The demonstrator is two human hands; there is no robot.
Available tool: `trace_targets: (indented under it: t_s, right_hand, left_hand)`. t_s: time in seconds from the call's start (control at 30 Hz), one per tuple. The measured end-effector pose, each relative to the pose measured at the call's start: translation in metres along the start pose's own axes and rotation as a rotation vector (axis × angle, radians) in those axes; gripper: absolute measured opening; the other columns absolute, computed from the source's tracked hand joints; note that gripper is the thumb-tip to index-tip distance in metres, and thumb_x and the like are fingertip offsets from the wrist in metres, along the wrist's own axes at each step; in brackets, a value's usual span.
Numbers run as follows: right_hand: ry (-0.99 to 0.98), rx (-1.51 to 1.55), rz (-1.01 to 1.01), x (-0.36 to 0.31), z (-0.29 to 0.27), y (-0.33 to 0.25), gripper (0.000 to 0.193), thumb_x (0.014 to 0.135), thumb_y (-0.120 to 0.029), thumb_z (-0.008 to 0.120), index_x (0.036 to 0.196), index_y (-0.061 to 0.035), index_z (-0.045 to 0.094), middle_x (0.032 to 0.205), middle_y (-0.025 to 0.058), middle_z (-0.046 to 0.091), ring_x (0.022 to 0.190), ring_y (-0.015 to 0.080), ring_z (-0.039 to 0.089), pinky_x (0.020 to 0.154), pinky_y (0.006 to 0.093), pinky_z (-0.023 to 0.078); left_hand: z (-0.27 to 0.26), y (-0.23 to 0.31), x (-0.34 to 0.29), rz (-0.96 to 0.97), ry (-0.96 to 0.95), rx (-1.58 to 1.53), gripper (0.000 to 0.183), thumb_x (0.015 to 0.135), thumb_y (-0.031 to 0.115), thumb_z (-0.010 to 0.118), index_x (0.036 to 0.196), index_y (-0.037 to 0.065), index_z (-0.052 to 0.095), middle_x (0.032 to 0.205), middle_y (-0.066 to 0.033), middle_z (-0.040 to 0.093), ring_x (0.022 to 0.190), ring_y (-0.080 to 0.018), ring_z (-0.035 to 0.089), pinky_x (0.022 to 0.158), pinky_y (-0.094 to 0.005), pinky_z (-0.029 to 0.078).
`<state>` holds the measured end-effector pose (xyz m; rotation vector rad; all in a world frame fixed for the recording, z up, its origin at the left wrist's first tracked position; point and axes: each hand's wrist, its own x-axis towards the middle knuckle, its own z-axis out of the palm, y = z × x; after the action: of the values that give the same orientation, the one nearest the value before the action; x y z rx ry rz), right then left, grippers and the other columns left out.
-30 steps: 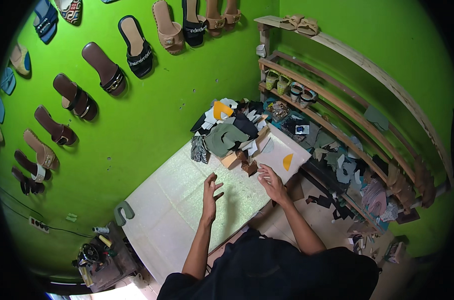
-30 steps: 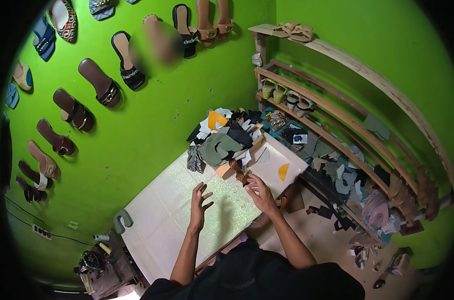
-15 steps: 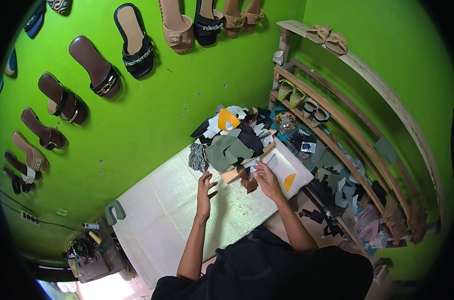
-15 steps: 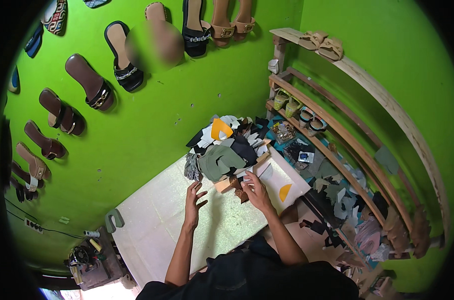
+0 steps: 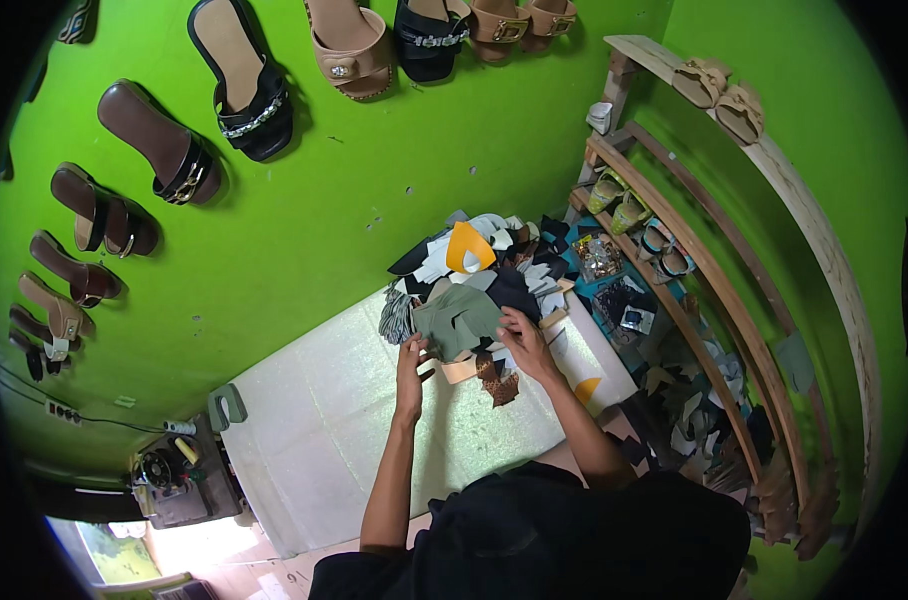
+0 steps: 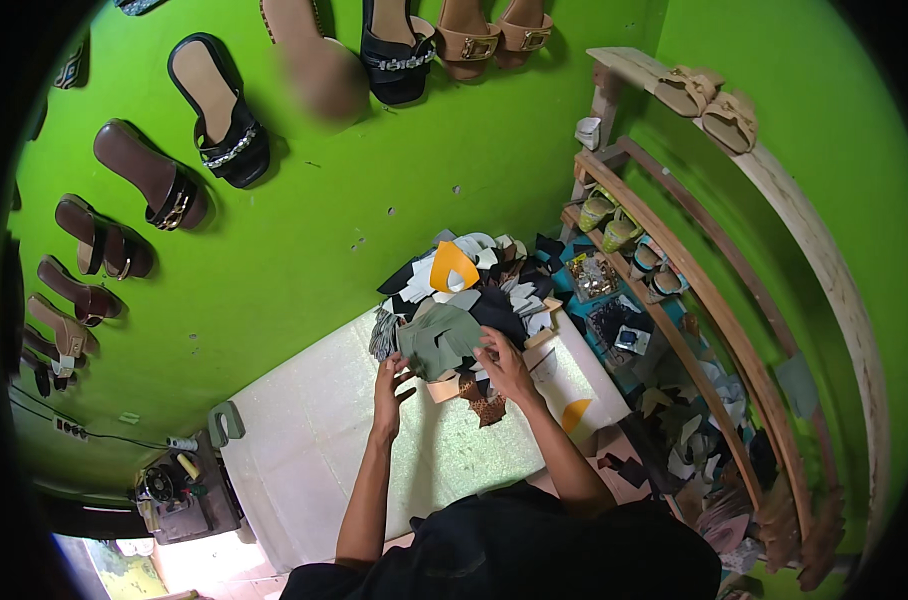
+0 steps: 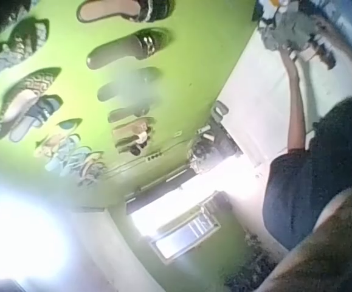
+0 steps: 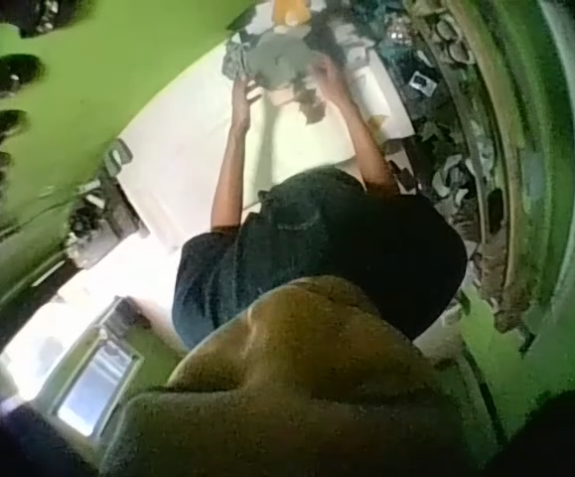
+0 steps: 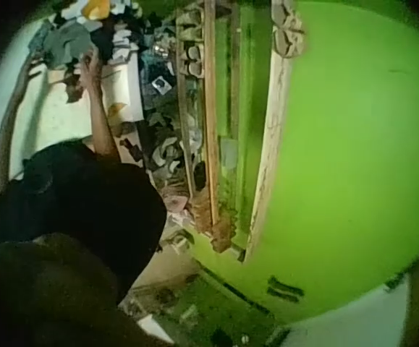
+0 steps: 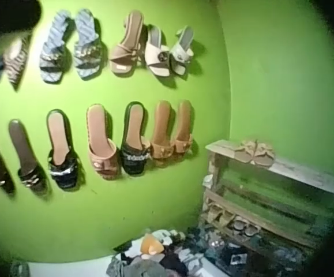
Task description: The person is preparing and selecting shoe components from a pile of leather pieces in a shoe manufacturing environment.
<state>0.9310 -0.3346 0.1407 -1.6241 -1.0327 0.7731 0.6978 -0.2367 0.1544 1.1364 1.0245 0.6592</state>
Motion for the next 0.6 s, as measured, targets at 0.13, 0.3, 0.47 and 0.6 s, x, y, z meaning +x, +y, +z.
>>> trace_targets:
  t_s: [0.13,0.3,0.47,0.6]
  right_hand:
    - [-0.019,-0.043,0.004,0.022,0.0,0.008,0.055,0.097,-0.032,0.063,0.141,-0.0051,0.045,0.127,0.0173,0.06,0.114,0.0301,0.061,0.096,0.0406,0.049]
    - [-0.042,-0.068,-0.011,0.041,0.003,0.013,0.053,0.096,-0.029,0.063,0.14,-0.0048,0.046,0.126,0.0189,0.06,0.113,0.0314,0.061,0.095,0.0417,0.049]
    - [0.031,-0.395,-0.092,0.047,0.01,0.021,0.05,0.092,-0.02,0.064,0.136,-0.0025,0.048,0.127,0.0207,0.059,0.117,0.0371,0.057,0.1,0.0427,0.046]
    - [0.056,-0.445,-0.045,0.048,0.015,0.026,0.05,0.088,-0.015,0.066,0.134,-0.0014,0.05,0.123,0.0201,0.059,0.116,0.0384,0.056,0.1,0.0439,0.045]
  left_hand:
    - [0.007,-0.002,0.018,-0.032,0.013,0.004,0.069,0.1,0.062,0.035,0.145,0.01,0.04,0.141,-0.0124,0.051,0.124,-0.0264,0.05,0.102,-0.052,0.04]
    - [0.004,-0.03,0.042,0.029,0.046,0.075,0.043,0.104,0.036,0.046,0.135,0.006,0.052,0.13,-0.0128,0.059,0.114,-0.0218,0.057,0.096,-0.0371,0.047]
    - [0.011,-0.052,0.057,0.339,0.212,0.344,0.036,0.088,0.002,0.065,0.124,0.0,0.059,0.104,-0.0152,0.067,0.093,-0.0219,0.065,0.088,-0.0356,0.051]
    - [0.02,-0.045,0.059,0.262,0.236,0.381,0.036,0.085,0.0,0.069,0.119,0.0,0.061,0.104,-0.0134,0.067,0.091,-0.0209,0.064,0.085,-0.034,0.052]
